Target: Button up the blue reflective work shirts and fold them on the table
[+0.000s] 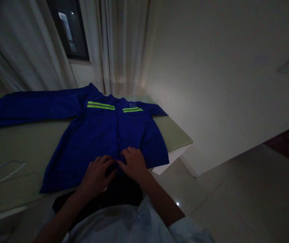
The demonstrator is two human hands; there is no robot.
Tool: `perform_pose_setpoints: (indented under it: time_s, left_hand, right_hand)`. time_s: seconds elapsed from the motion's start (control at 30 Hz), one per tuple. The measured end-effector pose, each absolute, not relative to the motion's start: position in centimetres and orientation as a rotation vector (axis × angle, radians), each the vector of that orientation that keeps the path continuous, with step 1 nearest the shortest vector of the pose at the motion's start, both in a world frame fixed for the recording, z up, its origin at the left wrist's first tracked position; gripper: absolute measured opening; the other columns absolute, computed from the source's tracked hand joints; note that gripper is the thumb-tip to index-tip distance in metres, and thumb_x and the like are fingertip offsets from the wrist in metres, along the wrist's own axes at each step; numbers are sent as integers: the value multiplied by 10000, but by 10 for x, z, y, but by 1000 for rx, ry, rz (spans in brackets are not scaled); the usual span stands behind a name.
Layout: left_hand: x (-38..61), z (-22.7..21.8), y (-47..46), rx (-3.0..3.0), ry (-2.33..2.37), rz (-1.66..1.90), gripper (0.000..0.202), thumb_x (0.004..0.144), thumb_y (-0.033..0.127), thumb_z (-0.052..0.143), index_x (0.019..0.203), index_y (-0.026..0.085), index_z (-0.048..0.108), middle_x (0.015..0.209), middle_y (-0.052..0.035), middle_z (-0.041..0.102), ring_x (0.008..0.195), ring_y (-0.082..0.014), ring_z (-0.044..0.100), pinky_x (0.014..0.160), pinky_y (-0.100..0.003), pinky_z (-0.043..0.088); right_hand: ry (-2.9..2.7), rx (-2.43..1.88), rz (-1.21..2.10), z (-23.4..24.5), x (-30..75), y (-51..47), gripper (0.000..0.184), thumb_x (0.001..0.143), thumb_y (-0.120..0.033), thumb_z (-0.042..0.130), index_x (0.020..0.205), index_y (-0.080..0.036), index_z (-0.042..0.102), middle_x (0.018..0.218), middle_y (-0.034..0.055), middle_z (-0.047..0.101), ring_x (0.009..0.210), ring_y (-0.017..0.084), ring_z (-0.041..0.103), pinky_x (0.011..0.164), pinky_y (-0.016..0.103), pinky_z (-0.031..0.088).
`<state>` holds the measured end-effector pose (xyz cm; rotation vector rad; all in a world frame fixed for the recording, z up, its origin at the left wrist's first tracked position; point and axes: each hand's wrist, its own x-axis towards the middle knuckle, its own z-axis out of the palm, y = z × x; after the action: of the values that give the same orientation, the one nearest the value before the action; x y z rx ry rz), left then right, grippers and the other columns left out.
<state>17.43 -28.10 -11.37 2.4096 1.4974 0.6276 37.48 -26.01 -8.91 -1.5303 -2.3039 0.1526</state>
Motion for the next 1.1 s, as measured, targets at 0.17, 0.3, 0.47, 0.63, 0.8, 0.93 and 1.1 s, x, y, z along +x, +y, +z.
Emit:
perform_pose_setpoints:
  time_s: [0.17, 0.3, 0.47, 0.63, 0.8, 0.93, 1.1]
  left_hand:
    - [175, -116, -287, 2424, 1526, 664, 335, 917, 348, 744, 1237, 282, 670, 1294, -51, 681, 1141, -293, 592, 913, -466, 450]
    - [177, -124, -292, 2502, 1556, 775, 311, 954, 272, 709, 1262, 265, 670, 1298, -56, 705, 1160, -282, 616, 932, -463, 455]
    - [178, -136, -290, 2865, 1284, 899, 338, 979, 90, 575, 1284, 204, 668, 1227, -70, 745, 1095, -245, 664, 938, -427, 472]
    - [183, -136, -293, 2930, 1252, 1027, 326, 944, 16, 512, 1169, 166, 694, 1126, -58, 774, 961, -223, 697, 854, -390, 515]
    - [184, -120, -288, 2957, 1299, 1177, 392, 988, 17, 372, 1156, 144, 703, 1145, -60, 783, 943, -193, 715, 775, -339, 530]
    - [176, -102, -270, 2948, 1266, 1413, 480, 1074, 105, 253, 1065, 158, 730, 1044, -42, 798, 918, -178, 711, 755, -326, 512]
    - [175, -100, -268, 2794, 1127, 1594, 409, 1061, 82, 348, 967, 181, 733, 968, -18, 793, 1004, -161, 699, 984, -320, 470]
  right_hand:
    - [-2473, -1510, 186, -86, 372, -247, 171, 999, -367, 698, 1096, -226, 702, 1066, 53, 730, 1025, 239, 644, 865, 360, 425]
    - [-2543, -1582, 46, -84, 370, -244, 164, 1072, -246, 546, 1069, -196, 703, 1040, 80, 743, 1009, 234, 669, 846, 349, 451]
    - [-2786, -1525, -78, -70, 363, -231, 137, 1036, -173, 548, 1094, -169, 673, 1058, 107, 727, 961, 237, 693, 808, 330, 494]
    - [-3059, -1303, -70, -42, 365, -184, 231, 978, -102, 555, 1179, -163, 651, 1095, 123, 712, 946, 235, 704, 767, 302, 497]
    - [-3276, -1106, 419, -15, 347, -94, 110, 962, -159, 646, 1043, -154, 720, 1104, 92, 723, 982, 198, 682, 758, 250, 457]
    - [-3450, -916, 784, -6, 327, -50, 110, 915, -97, 661, 994, -110, 736, 965, 68, 741, 855, 166, 658, 694, 235, 425]
    - [-3518, -914, 822, 1, 330, -55, 147, 900, -170, 673, 1033, -138, 729, 974, 63, 745, 815, 180, 647, 641, 256, 396]
